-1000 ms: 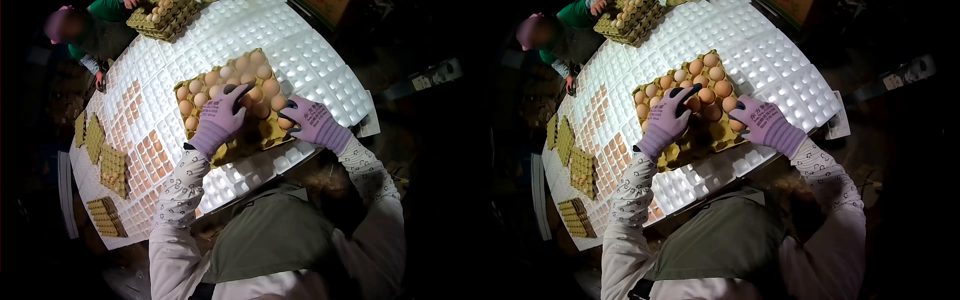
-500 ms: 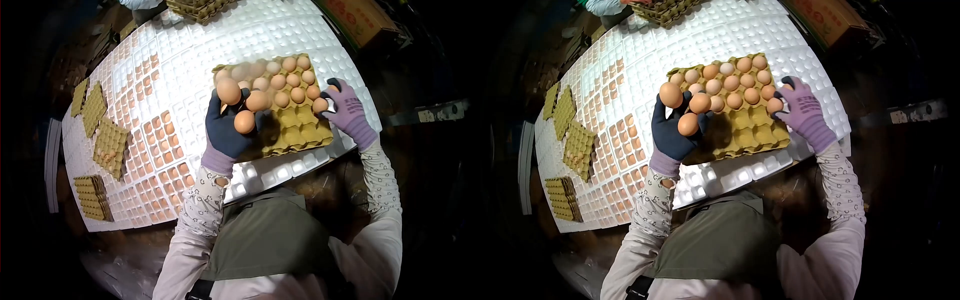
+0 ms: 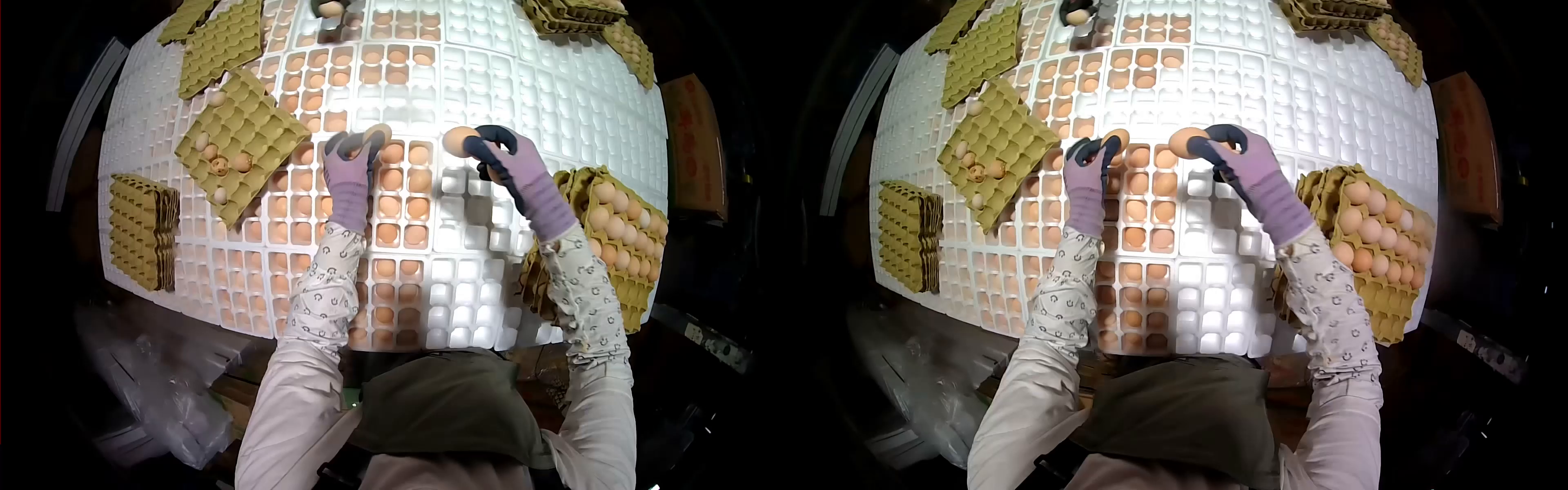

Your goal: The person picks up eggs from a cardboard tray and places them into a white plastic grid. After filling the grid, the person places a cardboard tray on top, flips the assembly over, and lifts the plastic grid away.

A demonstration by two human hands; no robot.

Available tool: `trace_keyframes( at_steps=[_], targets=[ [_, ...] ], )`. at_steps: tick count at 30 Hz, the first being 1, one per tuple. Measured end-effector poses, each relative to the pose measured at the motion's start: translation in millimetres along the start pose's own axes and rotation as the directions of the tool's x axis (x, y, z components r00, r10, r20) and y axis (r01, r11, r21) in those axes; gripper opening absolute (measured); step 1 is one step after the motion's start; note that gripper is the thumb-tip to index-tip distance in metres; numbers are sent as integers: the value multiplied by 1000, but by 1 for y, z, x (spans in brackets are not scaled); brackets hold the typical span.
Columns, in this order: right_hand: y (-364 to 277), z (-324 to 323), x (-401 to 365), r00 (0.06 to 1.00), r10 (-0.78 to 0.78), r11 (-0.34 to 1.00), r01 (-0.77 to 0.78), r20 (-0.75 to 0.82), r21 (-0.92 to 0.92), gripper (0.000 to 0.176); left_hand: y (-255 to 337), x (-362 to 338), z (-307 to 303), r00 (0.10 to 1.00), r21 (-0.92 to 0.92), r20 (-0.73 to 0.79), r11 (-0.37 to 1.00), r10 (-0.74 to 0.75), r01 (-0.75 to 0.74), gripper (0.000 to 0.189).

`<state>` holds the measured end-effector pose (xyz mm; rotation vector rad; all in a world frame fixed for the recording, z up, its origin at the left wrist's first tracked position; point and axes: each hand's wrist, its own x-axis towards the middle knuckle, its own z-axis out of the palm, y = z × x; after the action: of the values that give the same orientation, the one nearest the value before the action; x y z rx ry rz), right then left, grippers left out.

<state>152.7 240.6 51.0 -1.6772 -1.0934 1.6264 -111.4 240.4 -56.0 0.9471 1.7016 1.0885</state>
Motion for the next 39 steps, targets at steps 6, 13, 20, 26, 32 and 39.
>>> trace_keyframes(
  at_steps=[6,13,20,26,32,39],
  targets=[
    [26,89,123,903,-376,351,-68,-208,-934,49,5,86,32,764,724,456,310,456,-617,42],
    [5,99,186,946,-289,337,-41,-145,-940,52,26,112,-7,907,707,414,601,77,-373,69],
    [52,133,214,771,-630,241,85,-89,-967,56,-10,170,54,722,624,301,444,623,-644,56],
    [29,83,-10,631,-760,536,472,-156,-700,63,-31,154,64,786,819,460,145,413,-555,76],
    [60,-76,-184,427,-750,581,61,-505,-811,50,80,-17,161,498,231,523,447,692,-864,76],
    [93,-219,-254,800,-533,509,44,-275,-860,47,138,-209,223,33,43,929,-18,370,-999,46]
  ],
)
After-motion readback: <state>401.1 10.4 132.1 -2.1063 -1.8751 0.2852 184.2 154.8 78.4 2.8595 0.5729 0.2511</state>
